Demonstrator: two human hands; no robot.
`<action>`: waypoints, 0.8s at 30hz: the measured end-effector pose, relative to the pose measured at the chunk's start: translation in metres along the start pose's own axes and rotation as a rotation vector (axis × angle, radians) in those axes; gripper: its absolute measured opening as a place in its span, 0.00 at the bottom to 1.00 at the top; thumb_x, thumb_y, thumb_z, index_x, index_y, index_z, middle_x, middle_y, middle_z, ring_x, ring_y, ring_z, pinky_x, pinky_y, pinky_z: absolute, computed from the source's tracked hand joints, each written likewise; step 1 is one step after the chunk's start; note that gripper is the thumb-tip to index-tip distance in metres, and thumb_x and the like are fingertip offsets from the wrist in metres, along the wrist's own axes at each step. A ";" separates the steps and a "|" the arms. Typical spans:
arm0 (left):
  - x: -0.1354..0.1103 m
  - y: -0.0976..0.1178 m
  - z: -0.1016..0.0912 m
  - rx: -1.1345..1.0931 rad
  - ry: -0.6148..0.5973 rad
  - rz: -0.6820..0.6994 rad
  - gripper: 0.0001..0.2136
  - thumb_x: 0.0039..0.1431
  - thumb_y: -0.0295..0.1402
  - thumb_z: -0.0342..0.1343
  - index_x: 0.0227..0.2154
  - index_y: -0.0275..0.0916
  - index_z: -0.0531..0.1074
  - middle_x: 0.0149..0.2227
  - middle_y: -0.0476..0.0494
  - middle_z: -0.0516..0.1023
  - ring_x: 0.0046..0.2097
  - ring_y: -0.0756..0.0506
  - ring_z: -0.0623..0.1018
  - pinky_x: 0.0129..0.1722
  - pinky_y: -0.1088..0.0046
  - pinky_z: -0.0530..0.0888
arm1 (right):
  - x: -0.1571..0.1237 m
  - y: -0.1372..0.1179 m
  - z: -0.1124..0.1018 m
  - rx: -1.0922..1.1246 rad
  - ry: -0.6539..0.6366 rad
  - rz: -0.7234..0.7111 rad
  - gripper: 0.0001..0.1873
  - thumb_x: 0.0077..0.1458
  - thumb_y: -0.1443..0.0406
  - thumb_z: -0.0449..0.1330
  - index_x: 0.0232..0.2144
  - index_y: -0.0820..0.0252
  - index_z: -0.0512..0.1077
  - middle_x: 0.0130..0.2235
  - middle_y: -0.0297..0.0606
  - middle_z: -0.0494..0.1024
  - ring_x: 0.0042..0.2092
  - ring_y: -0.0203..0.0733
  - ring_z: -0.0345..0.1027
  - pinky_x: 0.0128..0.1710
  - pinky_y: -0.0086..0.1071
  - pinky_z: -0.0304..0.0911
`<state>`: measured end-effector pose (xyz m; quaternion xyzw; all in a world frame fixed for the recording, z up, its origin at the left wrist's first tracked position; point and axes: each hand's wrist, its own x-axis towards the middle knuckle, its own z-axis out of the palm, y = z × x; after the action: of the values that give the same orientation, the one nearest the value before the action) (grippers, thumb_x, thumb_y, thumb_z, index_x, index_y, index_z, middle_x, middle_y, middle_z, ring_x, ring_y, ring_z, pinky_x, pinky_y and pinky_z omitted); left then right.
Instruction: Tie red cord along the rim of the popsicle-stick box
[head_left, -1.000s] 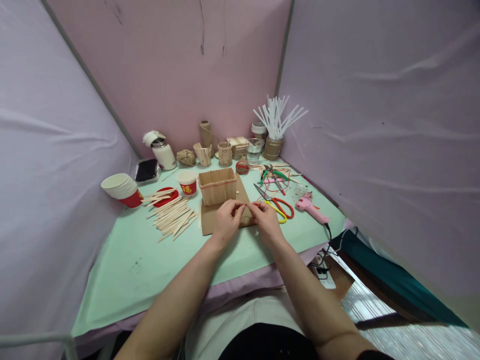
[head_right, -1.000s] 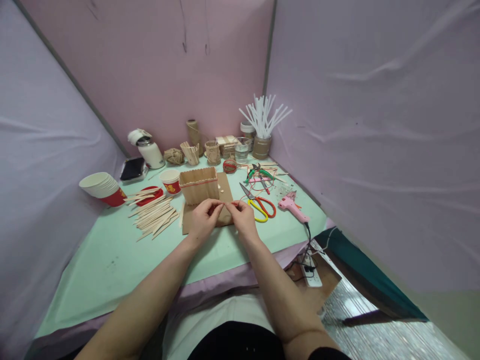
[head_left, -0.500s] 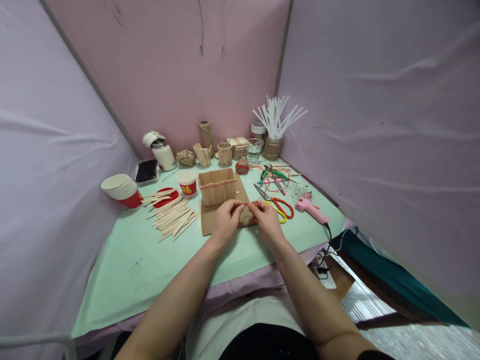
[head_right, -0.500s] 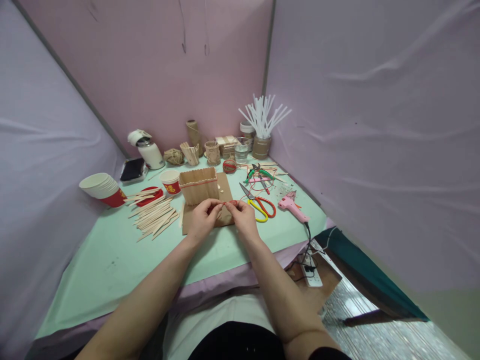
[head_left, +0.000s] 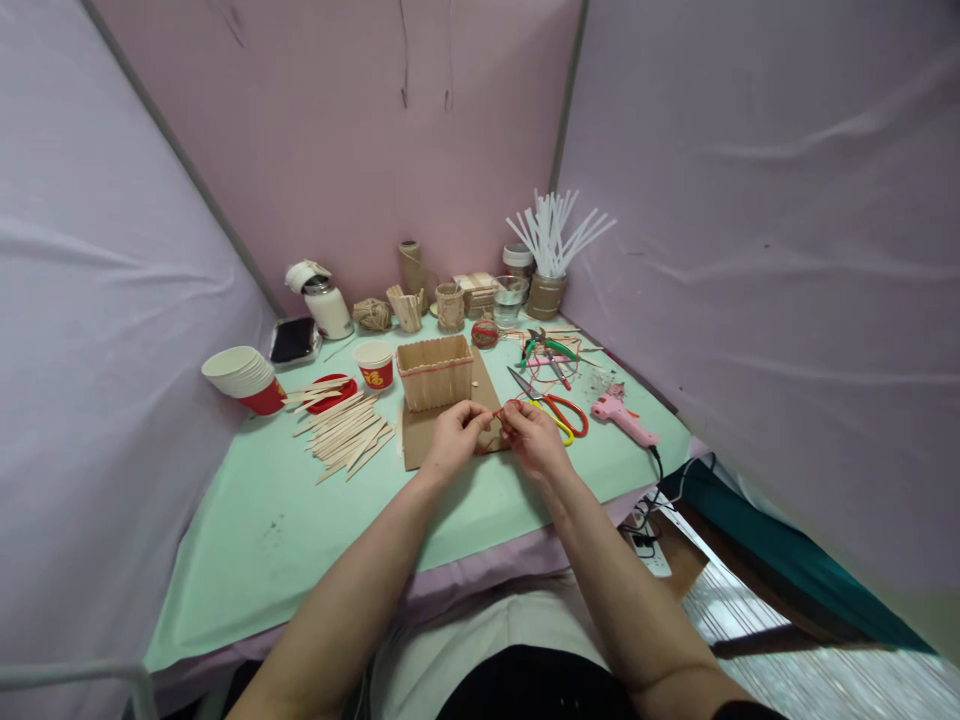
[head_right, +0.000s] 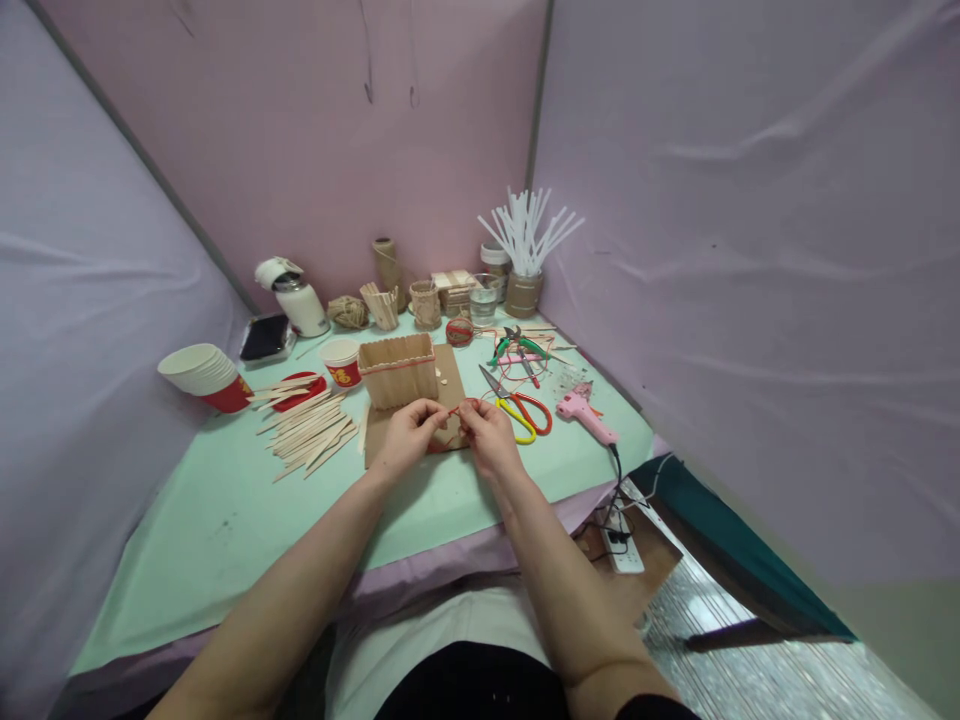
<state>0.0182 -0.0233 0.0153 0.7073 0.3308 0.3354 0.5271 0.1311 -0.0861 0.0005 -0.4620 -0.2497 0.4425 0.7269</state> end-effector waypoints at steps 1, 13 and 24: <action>0.001 -0.001 0.000 -0.029 -0.006 -0.020 0.10 0.49 0.38 0.54 0.24 0.35 0.69 0.23 0.48 0.71 0.25 0.52 0.66 0.23 0.78 0.62 | 0.000 -0.002 0.000 -0.021 -0.005 0.012 0.17 0.37 0.54 0.65 0.21 0.60 0.65 0.18 0.27 0.61 0.21 0.29 0.52 0.21 0.26 0.50; 0.004 -0.005 -0.002 -0.449 -0.125 -0.222 0.16 0.44 0.43 0.60 0.27 0.33 0.72 0.26 0.46 0.71 0.18 0.58 0.55 0.17 0.78 0.50 | 0.001 -0.006 -0.008 -0.139 -0.046 0.000 0.18 0.41 0.53 0.64 0.24 0.62 0.70 0.19 0.28 0.65 0.21 0.30 0.54 0.21 0.26 0.51; 0.006 -0.011 -0.004 -0.361 -0.051 -0.219 0.16 0.41 0.42 0.62 0.27 0.33 0.72 0.25 0.48 0.71 0.18 0.58 0.60 0.16 0.80 0.56 | -0.005 -0.014 -0.004 -0.459 -0.018 -0.192 0.13 0.44 0.61 0.61 0.34 0.60 0.70 0.32 0.35 0.72 0.32 0.36 0.64 0.32 0.30 0.60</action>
<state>0.0172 -0.0142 0.0063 0.5696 0.3267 0.3120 0.6866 0.1380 -0.0950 0.0117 -0.5851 -0.3930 0.3073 0.6394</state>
